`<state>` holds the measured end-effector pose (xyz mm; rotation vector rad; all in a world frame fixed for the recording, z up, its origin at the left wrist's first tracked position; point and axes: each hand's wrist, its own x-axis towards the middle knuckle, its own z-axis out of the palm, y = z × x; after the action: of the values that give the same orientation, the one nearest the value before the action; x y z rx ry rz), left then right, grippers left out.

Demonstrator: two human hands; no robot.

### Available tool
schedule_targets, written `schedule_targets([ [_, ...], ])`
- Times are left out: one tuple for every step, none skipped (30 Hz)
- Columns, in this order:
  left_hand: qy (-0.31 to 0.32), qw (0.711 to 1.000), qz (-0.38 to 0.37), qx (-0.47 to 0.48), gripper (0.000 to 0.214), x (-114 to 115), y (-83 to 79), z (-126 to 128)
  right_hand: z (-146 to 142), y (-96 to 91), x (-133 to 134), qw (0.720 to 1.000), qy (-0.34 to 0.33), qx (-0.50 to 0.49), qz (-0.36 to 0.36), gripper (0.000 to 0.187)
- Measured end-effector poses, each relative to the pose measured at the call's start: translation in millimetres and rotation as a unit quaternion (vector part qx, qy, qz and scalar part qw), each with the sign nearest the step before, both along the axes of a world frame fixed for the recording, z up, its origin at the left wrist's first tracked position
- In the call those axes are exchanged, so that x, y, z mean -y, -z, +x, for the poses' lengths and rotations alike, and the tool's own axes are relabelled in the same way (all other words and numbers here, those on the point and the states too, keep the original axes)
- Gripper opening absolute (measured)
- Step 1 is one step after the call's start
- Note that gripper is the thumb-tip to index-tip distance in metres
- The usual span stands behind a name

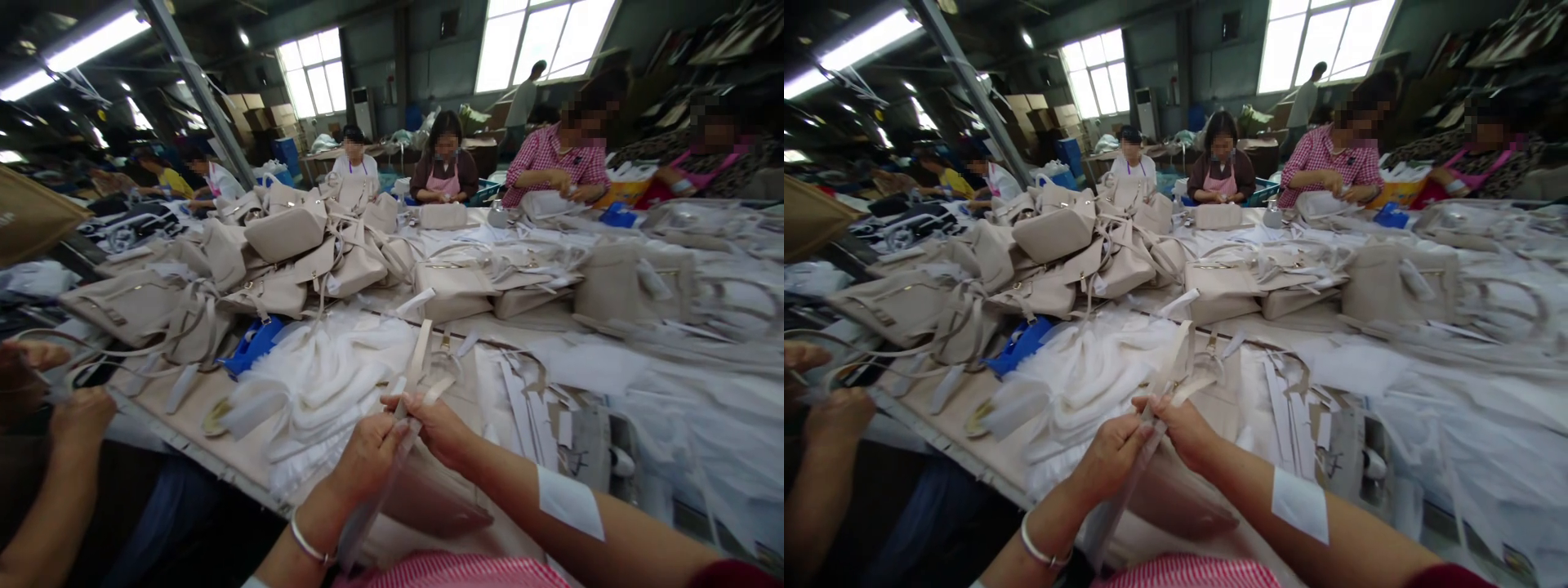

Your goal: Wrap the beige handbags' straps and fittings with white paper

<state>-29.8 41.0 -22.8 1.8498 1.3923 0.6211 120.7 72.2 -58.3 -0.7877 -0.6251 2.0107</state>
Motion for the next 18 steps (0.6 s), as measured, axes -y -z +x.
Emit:
schedule_targets([
  [0.007, 1.0, -0.007, -0.004, 0.04, -1.6, 0.7, 1.3, 5.5, -0.4, -7.9, 0.999, -0.005, -0.027, -0.034, 0.04],
  [0.014, 1.0, -0.016, -0.01, 0.041, -4.5, 1.2, 2.8, 11.3, -1.1, -18.9, 0.996, 0.001, -0.055, -0.073, 0.041],
  [0.02, 0.999, -0.028, -0.018, 0.042, -8.7, 1.2, 4.7, 16.9, -2.0, -31.6, 0.991, 0.019, -0.075, -0.108, 0.04],
  [0.024, 0.999, -0.041, -0.025, 0.043, -14.5, 0.7, 7.1, 21.6, -2.5, -44.4, 0.986, 0.049, -0.083, -0.133, 0.034],
  [0.025, 0.998, -0.054, -0.032, 0.044, -21.6, -0.2, 9.9, 24.8, -2.3, -55.5, 0.982, 0.09, -0.076, -0.145, 0.026],
  [0.023, 0.997, -0.067, -0.038, 0.045, -29.5, -1.3, 13.1, 26.4, -1.1, -63.8, 0.979, 0.13, -0.06, -0.143, 0.018],
  [0.019, 0.996, -0.079, -0.045, 0.045, -37.5, -2.6, 16.7, 26.2, 1.3, -68.3, 0.978, 0.156, -0.04, -0.132, 0.012],
  [0.013, 0.995, -0.086, -0.052, 0.045, -45.1, -3.6, 20.3, 24.5, 4.8, -69.0, 0.98, 0.163, -0.02, -0.117, 0.009],
  [0.008, 0.994, -0.088, -0.057, 0.045, -51.4, -4.2, 23.9, 22.0, 9.0, -66.3, 0.983, 0.154, -0.004, -0.102, 0.01],
  [0.008, 0.994, -0.087, -0.06, 0.044, -55.9, -4.0, 27.1, 19.2, 13.5, -61.4, 0.987, 0.135, 0.006, -0.089, 0.012],
  [0.013, 0.994, -0.087, -0.059, 0.044, -58.5, -3.1, 29.8, 17.1, 17.8, -55.4, 0.99, 0.113, 0.01, -0.078, 0.016],
  [0.022, 0.994, -0.09, -0.057, 0.044, -58.9, -1.4, 31.8, 16.1, 21.1, -49.9, 0.993, 0.097, 0.009, -0.074, 0.018],
  [0.03, 0.994, -0.095, -0.055, 0.045, -57.6, 0.9, 33.3, 16.5, 23.1, -46.1, 0.993, 0.093, 0.007, -0.078, 0.019],
  [0.036, 0.993, -0.103, -0.054, 0.046, -55.1, 3.3, 34.3, 18.5, 23.6, -44.9, 0.99, 0.103, 0.006, -0.091, 0.018],
  [0.039, 0.991, -0.112, -0.056, 0.046, -52.0, 5.7, 34.9, 21.7, 22.7, -46.7, 0.986, 0.125, 0.006, -0.11, 0.016],
  [0.038, 0.991, -0.119, -0.058, 0.047, -49.1, 7.4, 35.3, 25.5, 20.6, -51.1, 0.979, 0.154, 0.008, -0.133, 0.015],
  [0.036, 0.99, -0.122, -0.058, 0.048, -47.1, 8.3, 35.9, 29.3, 18.0, -57.3, 0.97, 0.188, 0.01, -0.153, 0.015],
  [0.032, 0.991, -0.121, -0.058, 0.049, -46.3, 8.3, 36.6, 32.2, 15.3, -64.1, 0.962, 0.219, 0.007, -0.163, 0.016],
])
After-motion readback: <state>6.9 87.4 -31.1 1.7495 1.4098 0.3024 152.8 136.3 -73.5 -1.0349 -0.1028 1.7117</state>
